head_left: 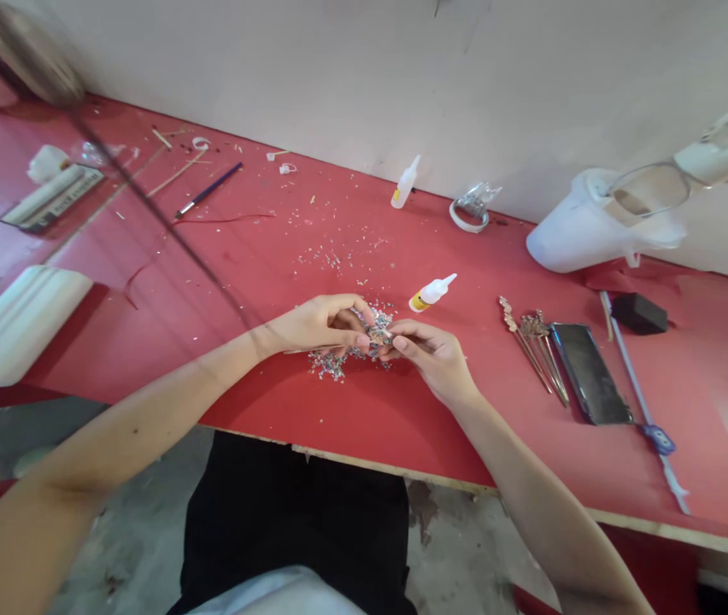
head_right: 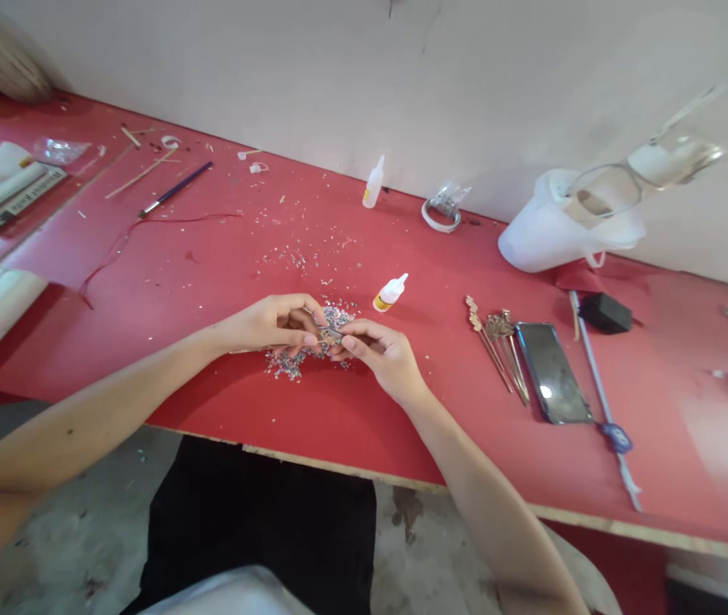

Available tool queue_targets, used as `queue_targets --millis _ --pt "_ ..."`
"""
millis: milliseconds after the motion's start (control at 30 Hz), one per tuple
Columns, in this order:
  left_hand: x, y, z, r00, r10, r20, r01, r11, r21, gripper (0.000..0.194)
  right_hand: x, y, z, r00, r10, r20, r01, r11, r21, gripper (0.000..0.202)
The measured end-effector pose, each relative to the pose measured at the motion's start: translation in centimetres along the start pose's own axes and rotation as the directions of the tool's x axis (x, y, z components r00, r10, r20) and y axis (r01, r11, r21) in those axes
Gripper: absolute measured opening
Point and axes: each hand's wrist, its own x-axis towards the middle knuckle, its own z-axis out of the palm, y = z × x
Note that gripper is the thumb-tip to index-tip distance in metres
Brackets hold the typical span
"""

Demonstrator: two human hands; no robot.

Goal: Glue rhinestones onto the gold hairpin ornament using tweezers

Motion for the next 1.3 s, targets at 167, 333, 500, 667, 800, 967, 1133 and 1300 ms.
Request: queue_targets --millis 167,333,500,667,800,967,1133,1300 --pt "0.1 -0.5 0.0 0.998 0.043 0.046 -0.046 0.997 0.065 0.039 0.0 0.2 0.2 1.000 0.019 0.019 -0.019 1.000 0.011 0.024" --pt "-0.2 0.0 -0.4 0.999 0.043 0.031 -0.047 0.987 0.151 0.042 0.0 0.2 0.1 0.999 0.002 0.046 -0.003 1.000 0.028 0.023" --pt "-0.9 0.4 -1.2 0.995 -0.005 0.099 -0.015 0.982 0.190 0.043 0.0 -0.1 -0.1 0.998 0.010 0.060 -0.011 1.000 0.012 0.026" --pt "-0.9 0.3 -1.2 0.993 0.061 0.104 -0.084 0.970 0.229 0.039 0.0 -0.7 0.3 0.996 -0.004 0.090 0.002 1.000 0.020 0.025" --pt "-0.9 0.4 -1.2 0.995 0.045 0.089 -0.067 0.963 0.260 0.039 0.1 -0.9 0.5 0.995 -0.025 0.100 0.023 1.000 0.022 0.025" --pt "-1.1 0.6 -1.7 0.998 0.014 0.062 -0.028 0.973 0.230 0.045 0.4 -0.5 -0.1 0.996 -0.083 -0.032 0.081 0.995 -0.051 0.027" --pt "-1.5 1.2 -2.5 0.996 0.061 -0.061 -0.044 0.967 0.252 0.036 0.7 0.0 -1.3 0.981 -0.150 -0.126 0.126 0.975 -0.184 0.029" --pt "-1.5 1.2 -2.6 0.991 0.114 -0.063 -0.102 0.980 0.173 0.034 0.9 0.5 -1.9 0.986 -0.123 -0.111 0.085 0.951 -0.297 0.032"
